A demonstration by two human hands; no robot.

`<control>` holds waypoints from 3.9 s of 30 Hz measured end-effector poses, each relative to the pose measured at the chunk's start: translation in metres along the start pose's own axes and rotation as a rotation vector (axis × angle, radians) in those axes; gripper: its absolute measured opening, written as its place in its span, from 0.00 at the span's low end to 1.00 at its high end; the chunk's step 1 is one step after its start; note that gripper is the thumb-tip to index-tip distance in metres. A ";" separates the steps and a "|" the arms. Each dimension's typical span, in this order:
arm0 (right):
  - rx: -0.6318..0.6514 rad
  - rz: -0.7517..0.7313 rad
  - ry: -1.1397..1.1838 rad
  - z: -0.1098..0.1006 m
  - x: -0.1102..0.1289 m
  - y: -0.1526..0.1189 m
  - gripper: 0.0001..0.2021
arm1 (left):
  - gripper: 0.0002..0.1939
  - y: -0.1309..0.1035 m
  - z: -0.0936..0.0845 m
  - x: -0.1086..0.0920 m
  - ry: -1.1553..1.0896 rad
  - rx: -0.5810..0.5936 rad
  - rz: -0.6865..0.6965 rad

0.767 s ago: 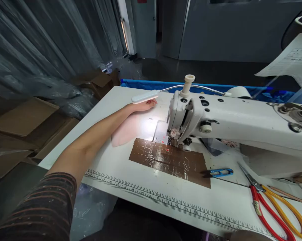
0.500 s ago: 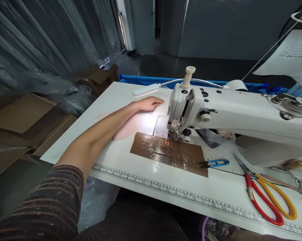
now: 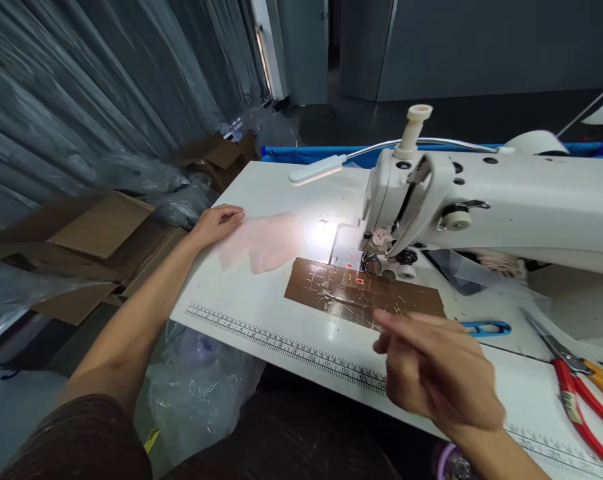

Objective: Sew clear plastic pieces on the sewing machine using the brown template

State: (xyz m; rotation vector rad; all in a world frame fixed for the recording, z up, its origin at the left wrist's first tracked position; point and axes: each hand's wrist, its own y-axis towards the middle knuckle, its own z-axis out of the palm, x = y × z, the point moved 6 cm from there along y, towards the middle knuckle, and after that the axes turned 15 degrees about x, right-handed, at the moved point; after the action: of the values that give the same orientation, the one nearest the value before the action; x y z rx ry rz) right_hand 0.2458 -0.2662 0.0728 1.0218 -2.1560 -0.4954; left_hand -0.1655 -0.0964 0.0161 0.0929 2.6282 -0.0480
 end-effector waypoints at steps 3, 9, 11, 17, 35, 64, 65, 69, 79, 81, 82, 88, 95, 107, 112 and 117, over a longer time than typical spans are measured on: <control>-0.029 -0.122 0.011 0.019 -0.009 0.017 0.25 | 0.17 -0.014 -0.001 0.016 0.000 -0.060 -0.041; 0.075 -0.176 -0.016 0.059 -0.033 0.014 0.23 | 0.16 -0.018 0.004 0.016 -0.030 -0.133 -0.069; 0.102 -0.154 -0.005 0.067 -0.038 0.008 0.20 | 0.16 -0.019 0.005 0.013 -0.063 -0.125 -0.053; 0.153 -0.117 0.034 0.076 -0.042 0.008 0.15 | 0.12 -0.021 0.008 0.003 -0.041 -0.144 -0.017; 0.327 -0.072 0.196 0.075 -0.027 0.020 0.37 | 0.11 -0.083 0.101 -0.181 0.088 0.582 0.706; 0.117 0.966 0.714 0.051 -0.133 -0.019 0.26 | 0.17 -0.037 0.140 -0.169 -1.179 0.429 0.093; 0.111 0.969 0.705 0.050 -0.133 -0.018 0.26 | 0.17 -0.037 0.140 -0.169 -1.206 0.419 0.075; 0.115 0.980 0.706 0.049 -0.131 -0.014 0.26 | 0.17 -0.039 0.137 -0.168 -1.331 0.407 0.034; 0.047 0.978 0.650 0.059 -0.139 -0.023 0.18 | 0.15 -0.040 0.145 -0.175 -1.515 0.496 0.018; 0.024 0.935 0.651 0.059 -0.134 -0.024 0.17 | 0.15 -0.040 0.146 -0.174 -1.487 0.480 0.019; 0.024 0.911 0.677 0.058 -0.128 -0.024 0.17 | 0.14 -0.042 0.145 -0.174 -1.464 0.478 0.019; 0.502 0.910 0.887 0.032 -0.082 -0.033 0.26 | 0.16 -0.097 0.135 -0.196 -1.164 0.927 0.084; 0.405 0.840 0.255 0.021 -0.121 -0.016 0.23 | 0.15 -0.080 0.122 -0.196 -0.428 0.536 0.402; 0.364 0.808 0.218 0.020 -0.109 -0.021 0.22 | 0.13 -0.061 0.110 -0.186 -0.192 0.176 0.559; 0.323 0.880 0.764 0.061 -0.087 -0.001 0.22 | 0.23 -0.058 0.122 -0.181 -0.701 0.531 0.342; 0.335 0.712 0.998 0.091 -0.070 0.033 0.26 | 0.36 -0.058 0.129 -0.172 -0.900 0.787 0.182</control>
State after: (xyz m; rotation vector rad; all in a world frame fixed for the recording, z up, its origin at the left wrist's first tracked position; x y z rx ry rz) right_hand 0.1943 -0.1866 -0.0002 0.4144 -1.5080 0.6190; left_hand 0.0426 -0.1711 -0.0107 0.4557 1.5695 -0.8441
